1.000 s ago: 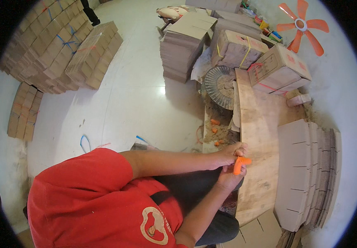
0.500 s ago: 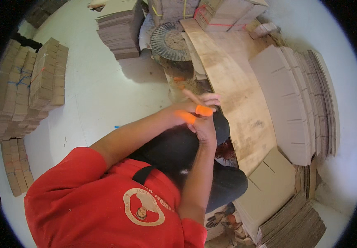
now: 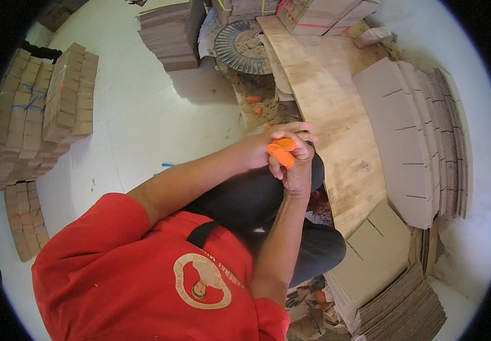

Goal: The person sits on the floor and assembles flat cardboard pieces into box shapes. They put on orange finger protectors, then fold and interlock the cardboard panels to form boxes.

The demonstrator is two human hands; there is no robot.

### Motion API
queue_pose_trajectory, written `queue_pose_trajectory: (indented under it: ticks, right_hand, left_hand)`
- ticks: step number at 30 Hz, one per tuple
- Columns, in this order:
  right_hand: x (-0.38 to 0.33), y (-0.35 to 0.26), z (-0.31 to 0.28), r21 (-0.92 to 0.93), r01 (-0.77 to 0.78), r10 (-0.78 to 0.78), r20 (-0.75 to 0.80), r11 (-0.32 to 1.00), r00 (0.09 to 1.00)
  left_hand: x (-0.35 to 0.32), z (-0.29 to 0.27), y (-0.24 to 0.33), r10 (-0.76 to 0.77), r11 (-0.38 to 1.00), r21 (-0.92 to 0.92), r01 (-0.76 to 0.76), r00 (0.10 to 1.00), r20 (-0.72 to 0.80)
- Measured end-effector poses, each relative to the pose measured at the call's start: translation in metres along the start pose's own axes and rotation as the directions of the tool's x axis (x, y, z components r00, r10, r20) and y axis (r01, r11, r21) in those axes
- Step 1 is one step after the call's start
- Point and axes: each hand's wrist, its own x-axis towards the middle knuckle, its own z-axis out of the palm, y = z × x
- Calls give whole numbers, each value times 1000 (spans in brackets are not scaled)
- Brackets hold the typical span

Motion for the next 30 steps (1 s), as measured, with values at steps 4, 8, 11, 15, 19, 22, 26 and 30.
queue_pose_trajectory:
  ticks: [4,8,11,15,19,22,26,30]
  right_hand:
    - [0,-8,8,-187,-50,43,-42,981,998]
    - [4,-7,7,-130,-198,192,-57,971,980]
    - [8,-12,11,-153,-254,250,-50,955,967]
    - [9,-1,14,-106,-7,-13,-185,994,983]
    - [2,13,12,-274,218,-324,-445,937,835]
    - [0,17,13,-390,204,-391,-494,898,776]
    - [2,40,-2,-706,102,-542,-434,701,720]
    - [0,23,15,-671,142,-512,-395,728,763]
  left_hand:
    - [-8,6,4,-68,997,-36,69,998,14]
    - [-9,-4,13,-250,950,197,243,968,12]
    - [5,-19,6,-217,893,394,219,975,-50]
    - [24,-4,9,177,903,429,19,894,-411]
    - [26,11,28,733,452,831,-324,665,-139]
    - [15,15,26,630,430,892,-137,754,-187]
    - [17,6,20,714,279,931,-235,699,-37]
    - [12,9,25,718,206,957,-204,696,-6]
